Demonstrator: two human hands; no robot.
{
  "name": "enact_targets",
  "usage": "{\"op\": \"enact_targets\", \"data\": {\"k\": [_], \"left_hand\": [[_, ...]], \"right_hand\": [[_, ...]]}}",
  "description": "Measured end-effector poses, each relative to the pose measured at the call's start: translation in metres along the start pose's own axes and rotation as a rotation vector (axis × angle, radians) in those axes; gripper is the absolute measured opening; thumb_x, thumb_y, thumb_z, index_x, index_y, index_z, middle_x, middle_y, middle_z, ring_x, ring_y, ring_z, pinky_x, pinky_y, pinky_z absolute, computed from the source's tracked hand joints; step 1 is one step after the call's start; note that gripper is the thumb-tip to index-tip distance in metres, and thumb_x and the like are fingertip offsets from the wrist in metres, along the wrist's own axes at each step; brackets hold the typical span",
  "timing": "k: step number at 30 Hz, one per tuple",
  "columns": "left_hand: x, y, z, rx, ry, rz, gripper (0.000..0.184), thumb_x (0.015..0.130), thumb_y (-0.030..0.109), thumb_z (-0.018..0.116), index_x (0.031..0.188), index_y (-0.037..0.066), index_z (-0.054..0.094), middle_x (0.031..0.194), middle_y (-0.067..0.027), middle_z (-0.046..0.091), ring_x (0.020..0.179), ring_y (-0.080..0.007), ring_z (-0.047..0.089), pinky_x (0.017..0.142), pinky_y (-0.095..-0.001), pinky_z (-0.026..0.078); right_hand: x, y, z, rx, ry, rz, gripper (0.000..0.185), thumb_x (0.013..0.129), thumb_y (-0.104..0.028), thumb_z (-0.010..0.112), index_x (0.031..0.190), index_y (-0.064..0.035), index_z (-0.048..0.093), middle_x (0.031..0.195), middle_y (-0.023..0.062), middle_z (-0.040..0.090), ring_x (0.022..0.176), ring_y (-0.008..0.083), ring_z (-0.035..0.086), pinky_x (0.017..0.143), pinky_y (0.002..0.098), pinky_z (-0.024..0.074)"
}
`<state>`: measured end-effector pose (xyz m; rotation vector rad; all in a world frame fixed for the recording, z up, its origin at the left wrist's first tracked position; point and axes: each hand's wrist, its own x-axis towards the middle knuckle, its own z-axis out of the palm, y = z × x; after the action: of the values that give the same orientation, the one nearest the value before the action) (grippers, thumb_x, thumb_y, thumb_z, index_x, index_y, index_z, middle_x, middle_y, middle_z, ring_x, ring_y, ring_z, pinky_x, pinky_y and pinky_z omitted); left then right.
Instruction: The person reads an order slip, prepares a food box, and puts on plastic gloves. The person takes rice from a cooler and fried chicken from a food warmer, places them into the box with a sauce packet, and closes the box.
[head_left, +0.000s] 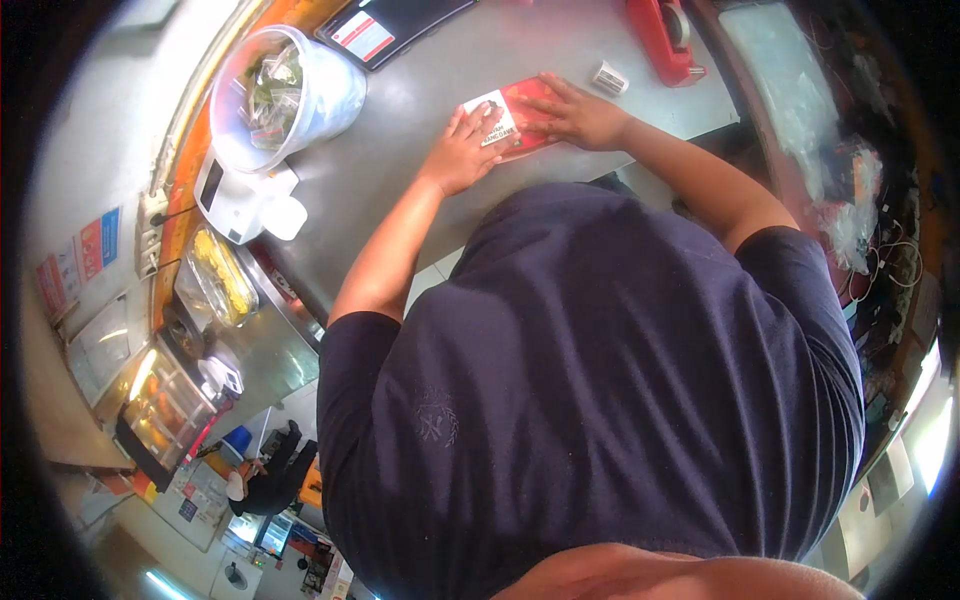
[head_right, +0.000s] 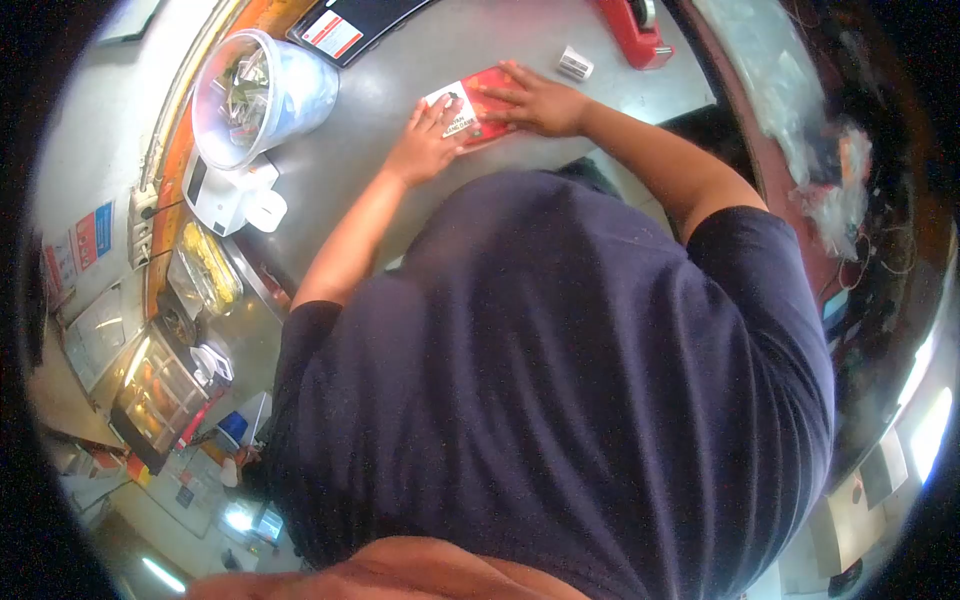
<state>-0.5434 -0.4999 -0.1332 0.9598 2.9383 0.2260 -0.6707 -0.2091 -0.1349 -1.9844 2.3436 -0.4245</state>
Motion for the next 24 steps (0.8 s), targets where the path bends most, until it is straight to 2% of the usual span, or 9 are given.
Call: {"op": "enact_targets", "data": {"k": [5,9,10,11,13,14,16,18,24], "left_hand": [[0.0,0.014,-0.001,-0.1,0.117,-0.015,0.047,0.095,0.039,0.062,0.142,0.033,0.057,0.155,-0.0121,0.043,0.147,-0.0351,0.032,0.121,-0.0596,0.022],[0.006,0.027,-0.002,-0.069,0.32,-0.007,0.049,0.084,0.031,0.071,0.131,0.022,0.065,0.131,-0.0186,0.056,0.127,-0.0398,0.047,0.107,-0.0574,0.037],[0.014,0.036,-0.018,-0.056,0.252,-0.083,0.054,0.081,0.033,0.072,0.133,0.021,0.063,0.133,-0.0171,0.056,0.125,-0.0385,0.049,0.106,-0.0566,0.038],[0.023,0.036,-0.017,-0.059,0.215,-0.096,0.06,0.08,0.038,0.073,0.136,0.02,0.061,0.132,-0.0154,0.056,0.124,-0.0373,0.049,0.106,-0.0562,0.038],[0.041,0.032,-0.017,-0.163,0.21,-0.106,0.075,0.081,0.049,0.073,0.148,0.024,0.05,0.142,-0.0141,0.049,0.131,-0.039,0.044,0.109,-0.0588,0.034],[0.041,0.03,0.002,-0.05,0.238,-0.134,0.081,0.084,0.052,0.069,0.154,0.021,0.042,0.155,-0.0168,0.038,0.14,-0.0445,0.034,0.113,-0.0632,0.028],[0.046,0.025,0.006,0.22,0.17,-0.041,0.084,0.087,0.051,0.065,0.157,0.016,0.035,0.163,-0.0189,0.027,0.147,-0.0487,0.025,0.117,-0.0662,0.02],[0.044,0.018,0.012,0.213,0.07,-0.013,0.086,0.089,0.051,0.061,0.159,0.011,0.03,0.167,-0.0191,0.019,0.149,-0.0483,0.022,0.118,-0.0659,0.016],[0.044,0.009,0.031,0.143,0.161,0.015,0.093,0.087,0.053,0.062,0.159,0.005,0.026,0.165,-0.0193,0.026,0.144,-0.0457,0.032,0.115,-0.0634,0.023]], "right_hand": [[-0.02,-0.007,-0.002,0.082,-0.002,0.042,0.061,0.097,-0.024,0.06,0.154,-0.0286,0.04,0.165,0.0046,0.029,0.151,0.0387,0.025,0.125,0.0529,0.0202],[-0.026,0.005,0.057,0.139,0.064,-0.076,0.053,0.105,-0.019,0.041,0.158,-0.022,0.033,0.165,0.0049,0.028,0.154,0.0264,0.021,0.127,0.0477,0.0169],[-0.024,-0.007,0.061,0.284,0.117,0.032,0.05,0.106,-0.02,0.038,0.156,-0.0201,0.037,0.165,0.0047,0.029,0.153,0.0234,0.025,0.127,0.0466,0.0159],[-0.02,-0.012,0.06,-0.221,0.15,-0.016,0.048,0.105,-0.027,0.038,0.152,-0.0187,0.042,0.162,0.0089,0.034,0.148,0.0241,0.032,0.126,0.0424,0.0193],[-0.024,-0.018,0.044,0.375,0.137,0.066,0.049,0.104,-0.02,0.042,0.152,-0.029,0.043,0.166,0.0012,0.027,0.154,0.0311,0.022,0.124,0.0498,0.0231],[-0.026,-0.026,0.03,0.038,0.113,0.045,0.051,0.101,-0.021,0.047,0.151,-0.0288,0.045,0.165,0.0013,0.03,0.153,0.0353,0.023,0.12,0.052,0.0308],[-0.023,-0.03,0.05,0.002,0.182,0.064,0.05,0.098,-0.02,0.049,0.148,-0.0233,0.05,0.16,0.0053,0.038,0.151,0.0351,0.028,0.117,0.0507,0.0369],[-0.014,-0.029,0.056,0.009,0.185,0.092,0.046,0.098,-0.019,0.05,0.144,-0.0193,0.054,0.155,0.0093,0.045,0.148,0.0351,0.033,0.116,0.0498,0.039],[-0.023,-0.036,0.053,0.119,0.24,0.167,0.031,0.095,-0.018,0.055,0.122,-0.0092,0.067,0.14,0.0119,0.057,0.134,0.0318,0.051,0.1,0.0435,0.0518]]}}
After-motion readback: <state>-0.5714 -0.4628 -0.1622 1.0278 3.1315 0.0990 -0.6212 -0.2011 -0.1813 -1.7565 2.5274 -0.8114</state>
